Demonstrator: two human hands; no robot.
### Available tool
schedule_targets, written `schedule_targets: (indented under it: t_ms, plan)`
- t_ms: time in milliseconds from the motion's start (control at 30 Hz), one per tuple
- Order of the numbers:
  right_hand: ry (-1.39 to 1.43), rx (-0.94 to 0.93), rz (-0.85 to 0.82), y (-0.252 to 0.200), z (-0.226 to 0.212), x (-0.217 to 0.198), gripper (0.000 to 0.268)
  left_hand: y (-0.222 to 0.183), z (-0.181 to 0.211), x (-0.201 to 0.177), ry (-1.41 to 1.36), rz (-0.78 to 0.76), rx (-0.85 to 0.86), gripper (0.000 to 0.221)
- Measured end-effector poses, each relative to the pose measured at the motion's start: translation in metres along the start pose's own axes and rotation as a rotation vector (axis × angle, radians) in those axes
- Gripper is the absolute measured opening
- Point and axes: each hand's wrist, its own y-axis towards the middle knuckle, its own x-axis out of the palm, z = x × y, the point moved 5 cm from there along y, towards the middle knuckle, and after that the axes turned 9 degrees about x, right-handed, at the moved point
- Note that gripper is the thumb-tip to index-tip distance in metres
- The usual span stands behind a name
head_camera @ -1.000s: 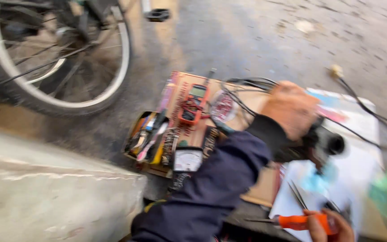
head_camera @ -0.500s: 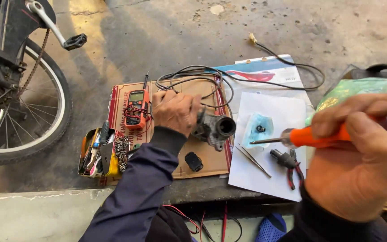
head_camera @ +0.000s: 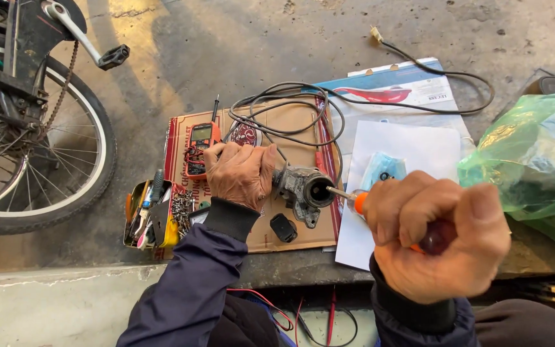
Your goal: Cleaning and inspecting internal components of a power drill using a cloth and small hand tools.
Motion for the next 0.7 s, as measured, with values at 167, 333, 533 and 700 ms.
schedule_targets:
  t_ms: [167,333,533,700]
  plan:
    - [-0.027,0.287,0.235,0.002,0.036,0.002,0.051,-0.001,0.000,0.000,-0.015,-0.004,-0.009,0.030]
    - [-0.014,0.140,0.068,0.004,0.022,0.001,0.016,-0.004,-0.001,-0.001,-0.022,-0.003,-0.005,0.030]
    - [-0.059,0.043,0.059,0.000,0.043,-0.002,0.025,-0.010,-0.008,0.012,-0.012,0.071,0.009,0.036]
    - [-0.058,0.113,0.221,-0.003,0.046,-0.010,0.062,-0.014,-0.004,0.006,0.046,0.114,0.049,0.042]
